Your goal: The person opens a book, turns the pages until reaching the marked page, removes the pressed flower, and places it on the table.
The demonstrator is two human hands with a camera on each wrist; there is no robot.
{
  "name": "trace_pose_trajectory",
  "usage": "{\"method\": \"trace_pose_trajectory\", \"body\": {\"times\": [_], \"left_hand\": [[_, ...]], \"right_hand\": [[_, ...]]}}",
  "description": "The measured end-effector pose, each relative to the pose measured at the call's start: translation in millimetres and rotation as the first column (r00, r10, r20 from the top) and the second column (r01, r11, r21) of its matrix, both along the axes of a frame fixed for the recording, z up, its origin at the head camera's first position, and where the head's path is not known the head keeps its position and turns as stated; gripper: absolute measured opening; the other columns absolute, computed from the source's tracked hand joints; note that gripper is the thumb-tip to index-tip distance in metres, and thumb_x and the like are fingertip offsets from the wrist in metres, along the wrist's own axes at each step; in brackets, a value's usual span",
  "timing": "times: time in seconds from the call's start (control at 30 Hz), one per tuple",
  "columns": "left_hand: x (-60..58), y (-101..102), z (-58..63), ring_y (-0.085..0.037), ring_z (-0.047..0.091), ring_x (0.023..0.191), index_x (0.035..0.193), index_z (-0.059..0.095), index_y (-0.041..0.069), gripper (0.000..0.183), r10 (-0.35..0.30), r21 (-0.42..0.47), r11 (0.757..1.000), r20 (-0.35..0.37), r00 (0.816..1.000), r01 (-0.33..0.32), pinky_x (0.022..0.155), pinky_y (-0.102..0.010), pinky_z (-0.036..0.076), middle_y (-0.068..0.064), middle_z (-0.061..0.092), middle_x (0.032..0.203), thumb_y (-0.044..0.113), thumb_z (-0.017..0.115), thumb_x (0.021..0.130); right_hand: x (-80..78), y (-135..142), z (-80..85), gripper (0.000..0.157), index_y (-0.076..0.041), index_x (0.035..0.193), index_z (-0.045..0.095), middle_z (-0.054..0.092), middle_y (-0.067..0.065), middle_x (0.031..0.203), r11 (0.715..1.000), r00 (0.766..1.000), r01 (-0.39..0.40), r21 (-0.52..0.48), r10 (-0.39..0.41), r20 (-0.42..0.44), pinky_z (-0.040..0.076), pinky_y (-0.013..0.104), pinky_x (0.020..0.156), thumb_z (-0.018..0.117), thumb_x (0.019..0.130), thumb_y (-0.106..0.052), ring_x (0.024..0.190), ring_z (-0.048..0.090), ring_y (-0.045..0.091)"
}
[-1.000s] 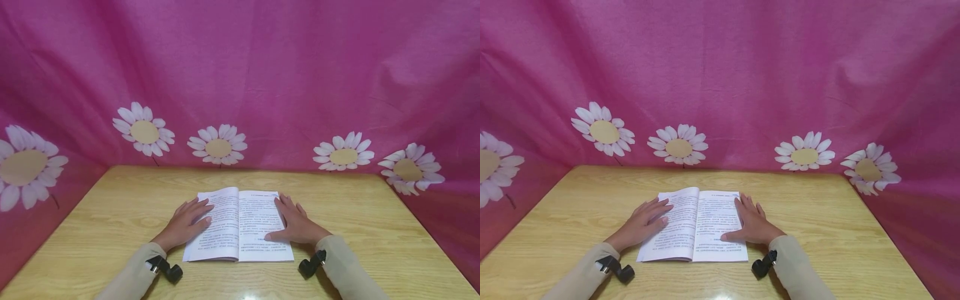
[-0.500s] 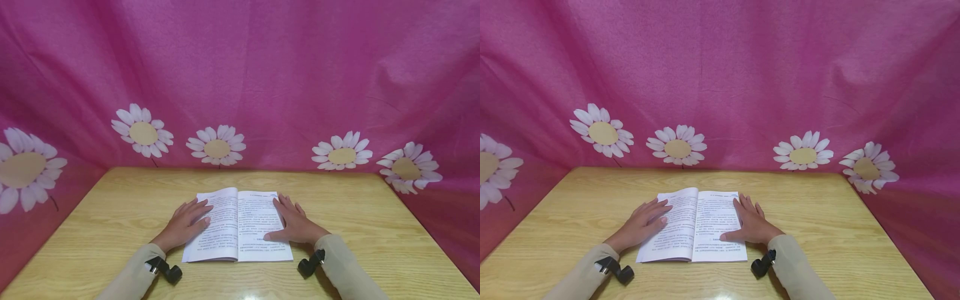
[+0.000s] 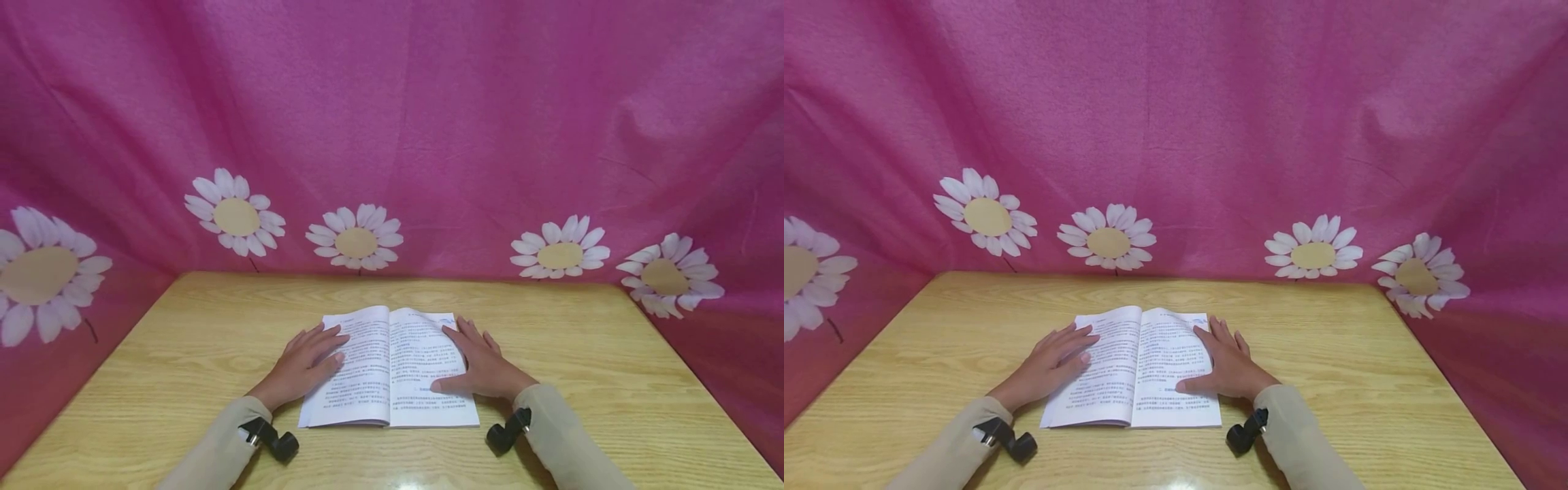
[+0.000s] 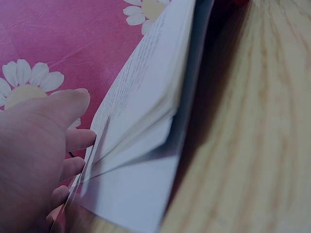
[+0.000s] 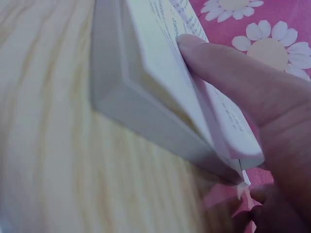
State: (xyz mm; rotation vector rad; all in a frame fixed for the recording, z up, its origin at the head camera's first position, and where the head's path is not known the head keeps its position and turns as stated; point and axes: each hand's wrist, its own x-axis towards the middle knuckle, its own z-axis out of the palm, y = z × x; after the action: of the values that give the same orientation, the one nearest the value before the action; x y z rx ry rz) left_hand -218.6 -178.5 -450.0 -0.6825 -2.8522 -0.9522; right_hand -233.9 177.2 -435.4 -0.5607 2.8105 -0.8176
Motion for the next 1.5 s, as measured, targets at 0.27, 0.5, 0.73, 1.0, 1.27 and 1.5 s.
{"method": "trace_pose_trajectory", "body": {"times": [0.27,0.5,0.73,1.0,1.27,1.5], "left_hand": [[0.6,0.9,1.2,-0.031,0.017,0.146,0.140,0.052,0.021,0.049,-0.001,0.012,1.000,-0.003,1.000,0.002,0.115,-0.055,0.006,-0.004,0.038,0.152,0.046,0.048,0.099],[0.8,0.2,0.2,-0.031,0.017,0.146,0.140,0.053,0.022,0.048,0.009,0.020,1.000,0.001,1.000,-0.009,0.115,-0.054,0.006,-0.003,0.038,0.152,0.047,0.045,0.100],[0.6,0.6,-0.8,-0.031,0.017,0.146,0.140,0.052,0.022,0.048,0.015,0.024,1.000,0.008,1.000,-0.015,0.116,-0.053,0.006,-0.003,0.038,0.152,0.046,0.044,0.100],[0.6,0.5,-0.2,-0.032,0.018,0.146,0.139,0.053,0.021,0.046,0.007,0.032,0.999,-0.005,1.000,-0.007,0.115,-0.054,0.007,-0.005,0.039,0.152,0.044,0.044,0.101],[-0.9,0.0,-2.2,-0.032,0.018,0.146,0.139,0.054,0.021,0.043,0.007,0.025,1.000,-0.017,1.000,-0.007,0.115,-0.054,0.007,-0.004,0.039,0.151,0.041,0.043,0.102],[-0.3,0.3,-1.1,-0.032,0.018,0.146,0.140,0.053,0.021,0.043,0.002,0.022,1.000,-0.010,1.000,-0.002,0.115,-0.054,0.006,-0.005,0.038,0.152,0.040,0.042,0.102]], "right_hand": [[1.6,0.3,-0.8,0.100,-0.022,0.151,0.034,0.007,0.012,0.162,1.000,0.999,-0.004,-0.028,0.003,-0.041,-0.001,0.057,0.114,0.069,0.070,-0.070,0.147,0.002,0.037],[2.1,0.2,2.0,0.078,-0.025,0.152,0.033,0.002,0.006,0.162,0.999,1.000,-0.004,-0.039,0.004,0.016,-0.005,0.056,0.114,0.042,0.089,-0.071,0.147,-0.004,0.033],[1.0,-0.2,5.6,0.062,-0.031,0.149,0.037,-0.002,-0.002,0.162,0.988,0.990,0.034,-0.152,-0.013,0.137,-0.011,0.049,0.113,0.023,0.098,-0.064,0.147,-0.010,0.022],[0.0,1.9,5.6,0.054,-0.039,0.147,0.038,-0.004,-0.004,0.162,0.986,0.988,0.026,-0.167,0.001,0.155,-0.014,0.049,0.113,0.026,0.099,-0.061,0.147,-0.012,0.020],[0.7,4.4,5.8,0.058,-0.033,0.152,0.029,-0.004,0.000,0.162,0.988,0.990,-0.061,-0.139,0.077,0.116,-0.013,0.054,0.112,0.029,0.100,-0.058,0.147,-0.013,0.025],[0.2,9.2,4.1,0.060,-0.029,0.155,0.018,-0.003,0.003,0.162,0.985,0.993,-0.060,-0.163,0.077,0.095,-0.010,0.054,0.113,0.032,0.101,-0.051,0.147,-0.009,0.026]]}}
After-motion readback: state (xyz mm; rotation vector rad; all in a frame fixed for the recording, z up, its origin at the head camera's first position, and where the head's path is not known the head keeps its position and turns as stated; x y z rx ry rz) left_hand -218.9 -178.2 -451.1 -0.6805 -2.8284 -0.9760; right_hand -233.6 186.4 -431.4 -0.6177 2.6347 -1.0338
